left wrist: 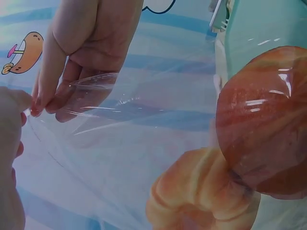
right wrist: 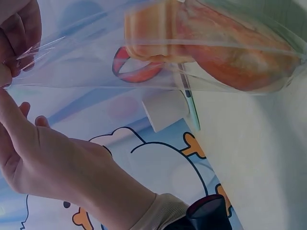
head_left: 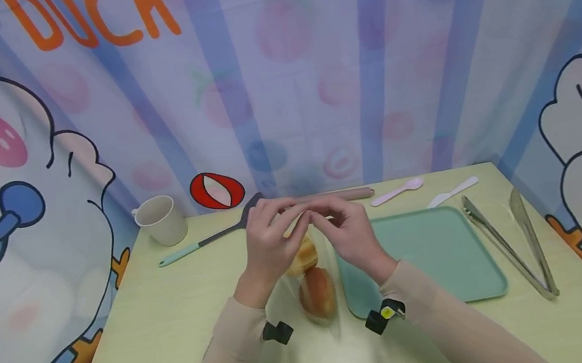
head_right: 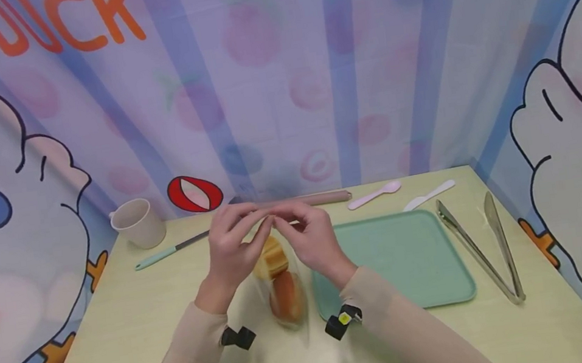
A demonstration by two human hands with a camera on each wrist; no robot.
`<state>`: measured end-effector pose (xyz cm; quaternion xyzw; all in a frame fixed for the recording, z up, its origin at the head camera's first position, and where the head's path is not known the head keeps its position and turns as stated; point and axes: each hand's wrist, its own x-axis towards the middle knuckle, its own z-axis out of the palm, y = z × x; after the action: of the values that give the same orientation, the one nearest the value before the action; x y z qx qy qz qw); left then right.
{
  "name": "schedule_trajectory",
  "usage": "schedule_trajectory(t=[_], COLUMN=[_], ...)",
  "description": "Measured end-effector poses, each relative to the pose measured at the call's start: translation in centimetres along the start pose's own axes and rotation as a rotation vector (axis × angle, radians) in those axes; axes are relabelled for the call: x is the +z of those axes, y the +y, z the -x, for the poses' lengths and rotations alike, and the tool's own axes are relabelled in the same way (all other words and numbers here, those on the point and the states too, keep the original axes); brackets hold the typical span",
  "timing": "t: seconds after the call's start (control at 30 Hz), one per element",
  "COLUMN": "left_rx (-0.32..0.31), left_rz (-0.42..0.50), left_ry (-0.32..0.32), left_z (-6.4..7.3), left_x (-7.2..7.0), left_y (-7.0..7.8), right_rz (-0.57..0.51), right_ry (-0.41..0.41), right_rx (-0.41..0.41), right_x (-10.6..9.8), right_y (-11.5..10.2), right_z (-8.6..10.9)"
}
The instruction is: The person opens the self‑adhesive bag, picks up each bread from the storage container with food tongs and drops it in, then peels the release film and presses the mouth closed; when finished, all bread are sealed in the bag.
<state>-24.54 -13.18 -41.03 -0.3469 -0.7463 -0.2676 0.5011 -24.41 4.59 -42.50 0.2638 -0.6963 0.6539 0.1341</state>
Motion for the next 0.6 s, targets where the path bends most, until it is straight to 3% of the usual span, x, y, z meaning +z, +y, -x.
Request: schedule_trajectory(t=[0.2, 0.6], left_rx=[-0.024, 0.057], left_rz=[-0.042, -0.113], left_ry=[0.005, -0.03], left_z=[0.15, -0.59], left_x=[0.17, 0.21], left_y=[-0.08, -0.13], right_rz=[0.033, 0.093], right_ry=[-0.011, -0.062], right_rx=[-0.022, -0.05], right_x=[0.02, -0.17], right_y=[-0.13, -0.87], right_z=[0.14, -0.15])
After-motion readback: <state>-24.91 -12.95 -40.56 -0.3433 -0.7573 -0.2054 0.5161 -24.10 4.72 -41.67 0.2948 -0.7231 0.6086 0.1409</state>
